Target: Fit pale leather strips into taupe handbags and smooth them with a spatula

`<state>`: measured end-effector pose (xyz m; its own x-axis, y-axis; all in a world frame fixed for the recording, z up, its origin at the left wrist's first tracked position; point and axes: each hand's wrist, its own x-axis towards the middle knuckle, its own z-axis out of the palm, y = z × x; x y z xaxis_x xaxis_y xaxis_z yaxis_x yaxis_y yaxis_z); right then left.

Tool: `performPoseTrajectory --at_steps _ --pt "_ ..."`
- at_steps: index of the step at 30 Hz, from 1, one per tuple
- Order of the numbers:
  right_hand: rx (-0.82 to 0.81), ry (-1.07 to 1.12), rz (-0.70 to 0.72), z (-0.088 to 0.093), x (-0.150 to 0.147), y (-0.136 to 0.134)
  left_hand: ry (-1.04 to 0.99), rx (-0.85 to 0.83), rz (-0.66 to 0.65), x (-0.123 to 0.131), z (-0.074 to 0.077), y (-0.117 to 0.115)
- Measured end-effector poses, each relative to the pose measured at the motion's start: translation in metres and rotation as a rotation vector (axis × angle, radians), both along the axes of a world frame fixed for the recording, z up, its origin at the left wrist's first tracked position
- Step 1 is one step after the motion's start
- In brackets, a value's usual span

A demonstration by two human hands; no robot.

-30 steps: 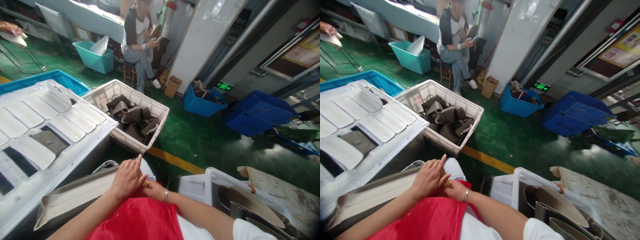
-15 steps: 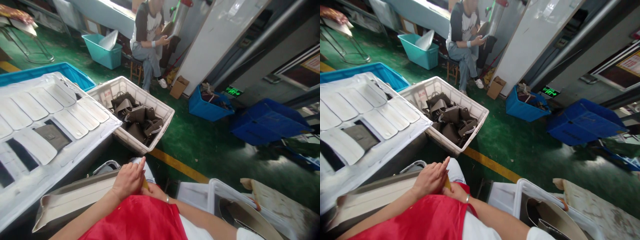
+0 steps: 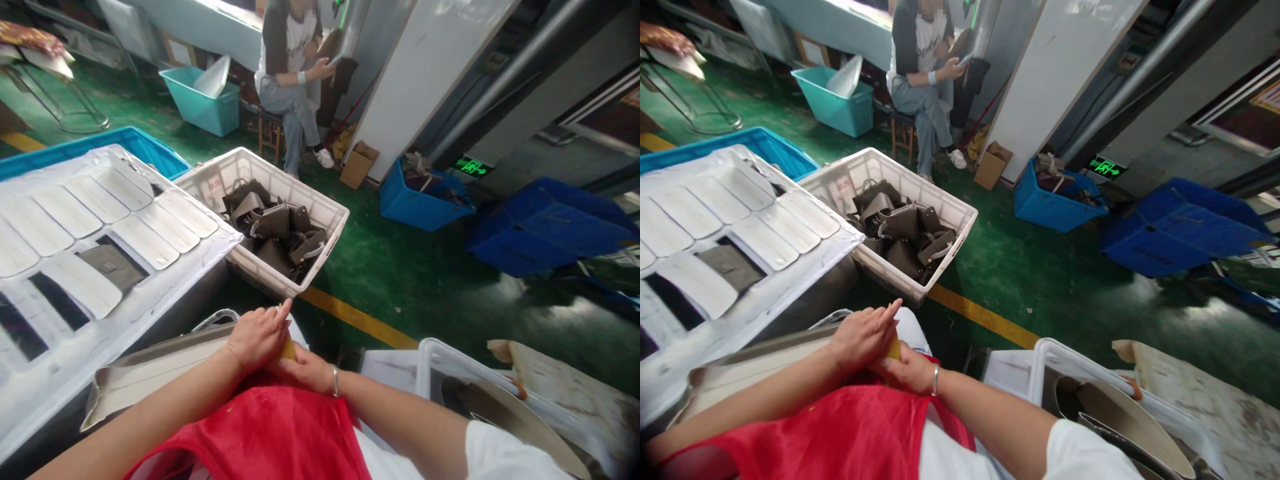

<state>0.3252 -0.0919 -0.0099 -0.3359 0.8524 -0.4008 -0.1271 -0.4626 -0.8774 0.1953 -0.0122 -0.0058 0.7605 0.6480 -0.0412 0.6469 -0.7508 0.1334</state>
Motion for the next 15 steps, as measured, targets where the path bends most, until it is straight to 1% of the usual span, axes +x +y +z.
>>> performPoseTrajectory --at_steps 2,5,7,9,12,15 --pt "0.005 0.043 0.024 0.002 0.001 0.004 0.001 -0.018 0.004 0.000 -0.002 0.004" --pt "-0.007 0.061 0.013 -0.006 0.003 0.009 0.024 -0.048 0.024 0.003 0.000 0.013" --pt "-0.056 0.050 0.030 -0.013 0.004 0.010 0.040 -0.072 0.046 0.004 0.002 0.015" --pt "-0.113 0.009 0.052 -0.016 0.006 0.009 0.048 -0.102 0.061 0.005 0.004 0.015" --pt "-0.164 -0.072 0.095 -0.011 0.007 0.008 0.042 -0.127 0.067 0.005 0.004 0.011" --pt "-0.180 -0.082 0.144 -0.001 0.007 0.007 0.031 -0.119 0.121 0.004 0.002 0.008"
